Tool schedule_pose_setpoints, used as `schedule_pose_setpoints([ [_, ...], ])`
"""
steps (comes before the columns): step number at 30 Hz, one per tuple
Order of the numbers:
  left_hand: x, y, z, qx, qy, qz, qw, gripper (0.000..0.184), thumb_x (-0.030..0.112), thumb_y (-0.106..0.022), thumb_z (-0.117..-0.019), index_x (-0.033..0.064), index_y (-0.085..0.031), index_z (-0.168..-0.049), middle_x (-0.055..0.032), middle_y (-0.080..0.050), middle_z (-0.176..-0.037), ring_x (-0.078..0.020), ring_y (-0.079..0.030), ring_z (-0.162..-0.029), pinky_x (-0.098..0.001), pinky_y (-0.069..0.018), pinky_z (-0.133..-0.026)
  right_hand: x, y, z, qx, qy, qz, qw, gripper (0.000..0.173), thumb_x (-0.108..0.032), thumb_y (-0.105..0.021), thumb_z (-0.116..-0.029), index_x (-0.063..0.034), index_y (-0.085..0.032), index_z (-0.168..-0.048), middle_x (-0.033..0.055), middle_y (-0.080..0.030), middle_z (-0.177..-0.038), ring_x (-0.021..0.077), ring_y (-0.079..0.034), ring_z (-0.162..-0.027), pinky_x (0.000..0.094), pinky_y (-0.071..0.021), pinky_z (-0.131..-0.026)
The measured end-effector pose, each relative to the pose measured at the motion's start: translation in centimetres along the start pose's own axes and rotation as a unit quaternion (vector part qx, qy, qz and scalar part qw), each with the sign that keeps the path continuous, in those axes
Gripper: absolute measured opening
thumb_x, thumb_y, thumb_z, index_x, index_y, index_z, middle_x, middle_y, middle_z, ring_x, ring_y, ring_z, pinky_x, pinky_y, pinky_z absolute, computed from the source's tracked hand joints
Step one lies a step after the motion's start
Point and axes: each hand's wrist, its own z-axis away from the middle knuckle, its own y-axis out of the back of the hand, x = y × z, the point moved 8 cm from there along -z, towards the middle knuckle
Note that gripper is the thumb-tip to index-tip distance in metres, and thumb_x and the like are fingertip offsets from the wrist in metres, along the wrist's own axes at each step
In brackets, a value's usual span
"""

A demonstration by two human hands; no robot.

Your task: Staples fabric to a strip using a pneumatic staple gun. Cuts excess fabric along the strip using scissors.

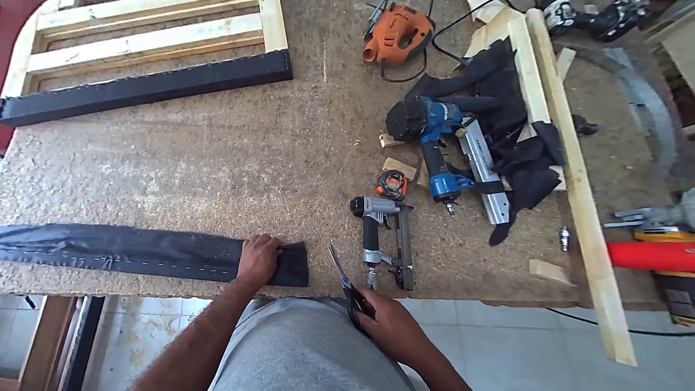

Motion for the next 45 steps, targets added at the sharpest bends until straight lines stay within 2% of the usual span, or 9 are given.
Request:
schedule_pose_setpoints([
  [4, 0.8, 2.3, 0.8, -0.011, -0.054, 0.02, 0.998, 0.013, 0.019, -0.066, -0.0972, 0.0186, -0.075, -0.108, -0.0009, -0.072, -0.116, -0.0229, -0.064, -0.116, -0.054, -0.0468, -0.101, -0.1, 1.3, 0.0, 0.008, 0.021, 0.061, 0.998, 0.057, -0.041, -0.061, -0.096, -0.0117, -0.056, -0.144, 0.0136, -0.069, -0.122, 0.0316, -0.065, -0.114, 0.0544, -0.051, -0.1],
  [6, 1.2, 3.4, 1.0, -0.083, -0.056, 0.032, 0.994, 0.02, 0.021, -0.068, -0.0964, 0.0192, -0.071, -0.116, -0.0007, -0.073, -0.107, -0.0214, -0.065, -0.111, -0.0549, -0.0419, -0.107, -0.5, 1.9, -0.3, -0.007, 0.042, 0.104, 0.994, 0.059, -0.044, -0.064, -0.0948, -0.0112, -0.057, -0.144, 0.0141, -0.067, -0.128, 0.0336, -0.062, -0.121, 0.0547, -0.0481, -0.105],
  [8, 1.9, 3.8, 1.1, -0.166, -0.063, 0.021, 0.984, 0.031, 0.028, -0.068, -0.0971, 0.0228, -0.068, -0.128, 0.0011, -0.074, -0.107, -0.0203, -0.064, -0.113, -0.0555, -0.0366, -0.111, -0.9, 2.3, -1.0, -0.042, 0.061, 0.151, 0.986, 0.061, -0.045, -0.065, -0.0947, -0.0106, -0.056, -0.144, 0.0163, -0.065, -0.132, 0.0364, -0.059, -0.126, 0.057, -0.0466, -0.106],
  [11, 3.4, 4.4, 1.1, -0.223, -0.104, -0.014, 0.969, 0.028, 0.033, -0.066, -0.0989, 0.0239, -0.073, -0.124, 0.0002, -0.073, -0.117, -0.0206, -0.063, -0.119, -0.0568, -0.0372, -0.11, -1.3, 2.7, -2.4, -0.065, 0.107, 0.216, 0.968, 0.06, -0.048, -0.067, -0.0931, -0.0129, -0.059, -0.141, 0.0152, -0.067, -0.127, 0.0361, -0.061, -0.122, 0.0569, -0.0488, -0.102],
  [16, 5.5, 5.7, 0.5, -0.247, -0.149, -0.036, 0.957, 0.019, 0.036, -0.066, -0.0982, 0.0257, -0.077, -0.109, 0.0018, -0.073, -0.103, -0.0184, -0.066, -0.106, -0.0548, -0.0435, -0.104, -1.5, 3.3, -4.7, -0.093, 0.167, 0.314, 0.93, 0.058, -0.058, -0.065, -0.0911, -0.0211, -0.062, -0.135, 0.0043, -0.068, -0.12, 0.027, -0.062, -0.114, 0.0492, -0.0517, -0.096],
  [25, 7.1, 5.8, -0.1, -0.278, -0.148, -0.077, 0.946, 0.017, 0.033, -0.068, -0.0961, 0.0225, -0.075, -0.107, 0.0004, -0.073, -0.099, -0.0203, -0.068, -0.097, -0.0554, -0.0512, -0.09, -3.4, 1.4, -7.8, -0.126, 0.243, 0.356, 0.894, 0.059, -0.064, -0.062, -0.0904, -0.0272, -0.061, -0.137, -0.0037, -0.068, -0.121, 0.0187, -0.061, -0.117, 0.0428, -0.0511, -0.099],
  [35, 6.9, 6.1, -0.4, -0.273, -0.143, -0.059, 0.95, 0.014, 0.031, -0.069, -0.0955, 0.0241, -0.076, -0.106, 0.001, -0.072, -0.099, -0.02, -0.067, -0.098, -0.0555, -0.0517, -0.089, -4.4, 0.5, -9.4, -0.156, 0.254, 0.341, 0.892, 0.053, -0.06, -0.062, -0.0938, -0.0271, -0.063, -0.136, -0.0024, -0.07, -0.113, 0.0176, -0.064, -0.11, 0.0436, -0.0538, -0.094],
  [42, 6.9, 6.3, -0.5, -0.259, -0.148, -0.045, 0.953, 0.012, 0.03, -0.07, -0.0947, 0.0256, -0.077, -0.102, 0.0029, -0.073, -0.097, -0.018, -0.068, -0.096, -0.0542, -0.0531, -0.087, -4.7, 0.3, -9.6, -0.162, 0.28, 0.326, 0.888, 0.037, -0.045, -0.059, -0.1017, -0.0219, -0.067, -0.13, 0.0011, -0.071, -0.106, 0.0189, -0.067, -0.102, 0.0432, -0.0547, -0.092],
  [45, 6.8, 6.3, -0.6, -0.254, -0.151, -0.033, 0.955, 0.012, 0.028, -0.071, -0.0935, 0.0238, -0.077, -0.102, 0.0011, -0.073, -0.097, -0.0204, -0.068, -0.097, -0.0573, -0.0535, -0.087, -4.8, 0.3, -9.6, -0.167, 0.266, 0.321, 0.894, 0.038, -0.044, -0.059, -0.1023, -0.0242, -0.065, -0.135, 0.0027, -0.07, -0.109, 0.0208, -0.066, -0.104, 0.0446, -0.0544, -0.093],
])
